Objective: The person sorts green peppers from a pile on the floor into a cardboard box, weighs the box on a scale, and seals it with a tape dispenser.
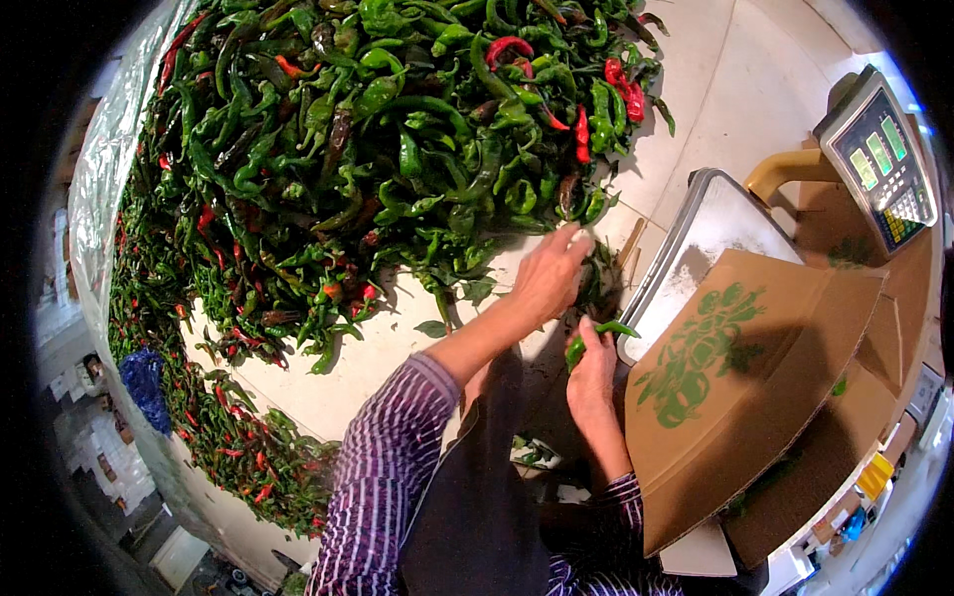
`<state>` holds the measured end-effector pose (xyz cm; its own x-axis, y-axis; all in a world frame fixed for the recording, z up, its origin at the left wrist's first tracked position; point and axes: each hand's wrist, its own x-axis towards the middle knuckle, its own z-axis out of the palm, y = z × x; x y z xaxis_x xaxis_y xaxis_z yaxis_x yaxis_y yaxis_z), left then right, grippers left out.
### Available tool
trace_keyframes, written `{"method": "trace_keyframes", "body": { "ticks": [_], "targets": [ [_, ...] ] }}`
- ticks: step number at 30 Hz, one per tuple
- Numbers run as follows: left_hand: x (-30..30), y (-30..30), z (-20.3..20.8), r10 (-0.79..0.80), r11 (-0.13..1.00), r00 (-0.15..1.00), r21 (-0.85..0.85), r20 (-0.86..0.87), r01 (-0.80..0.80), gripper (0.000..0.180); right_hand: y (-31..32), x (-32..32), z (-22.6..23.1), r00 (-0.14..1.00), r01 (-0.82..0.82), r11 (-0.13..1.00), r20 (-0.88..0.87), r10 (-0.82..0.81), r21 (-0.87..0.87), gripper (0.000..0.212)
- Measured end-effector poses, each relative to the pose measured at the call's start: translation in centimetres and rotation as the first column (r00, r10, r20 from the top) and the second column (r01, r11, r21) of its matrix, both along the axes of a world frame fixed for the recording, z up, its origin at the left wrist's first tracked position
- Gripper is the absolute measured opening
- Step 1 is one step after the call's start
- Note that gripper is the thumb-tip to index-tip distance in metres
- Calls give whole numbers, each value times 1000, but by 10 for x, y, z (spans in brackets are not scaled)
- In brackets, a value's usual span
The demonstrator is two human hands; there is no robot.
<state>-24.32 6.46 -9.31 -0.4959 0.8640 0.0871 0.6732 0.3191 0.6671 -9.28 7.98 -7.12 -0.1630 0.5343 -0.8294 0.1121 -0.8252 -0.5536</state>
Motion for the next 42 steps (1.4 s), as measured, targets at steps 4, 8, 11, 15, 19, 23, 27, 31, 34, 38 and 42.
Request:
{"method": "trace_keyframes", "body": {
  "ticks": [4,8,11,15,19,23,27,31,34,38,42],
  "targets": [
    [-11,30,-31,15,957,980,-281,-196,-71,55,-11,13,4,987,-131,991,-90,130,-9,23],
    [-6,7,-45,-46,950,989,-313,-141,-1,58,-16,27,-4,976,-173,985,-140,168,-26,28],
    [6,-20,-25,24,998,994,-62,-103,-31,48,-14,30,-9,965,-197,979,-182,186,-44,39],
    [27,-53,28,15,999,1000,35,-13,-14,38,-8,7,16,923,-25,996,-384,-12,-91,47],
    [50,-79,67,132,990,938,2,320,-140,47,-2,-8,33,901,32,999,-433,-34,-14,32],
    [46,-91,89,254,953,519,-118,816,-280,45,0,1,39,839,-46,994,-544,-14,-97,31],
    [34,-104,113,292,888,179,-196,940,-417,33,-4,5,56,802,-177,978,-592,79,-109,34],
    [29,-119,112,199,869,51,-152,979,-471,35,-14,4,79,788,-298,955,-565,245,-2,40],
    [23,-126,130,167,882,-10,-154,986,-445,33,-21,4,97,751,-401,911,-536,384,91,36],
    [19,-128,150,322,845,35,-270,946,-461,32,-31,-5,151,711,-631,728,-178,681,267,33],
    [18,-130,144,362,779,228,-159,904,-606,22,-27,27,244,678,-632,581,3,735,513,37]
  ]
}}
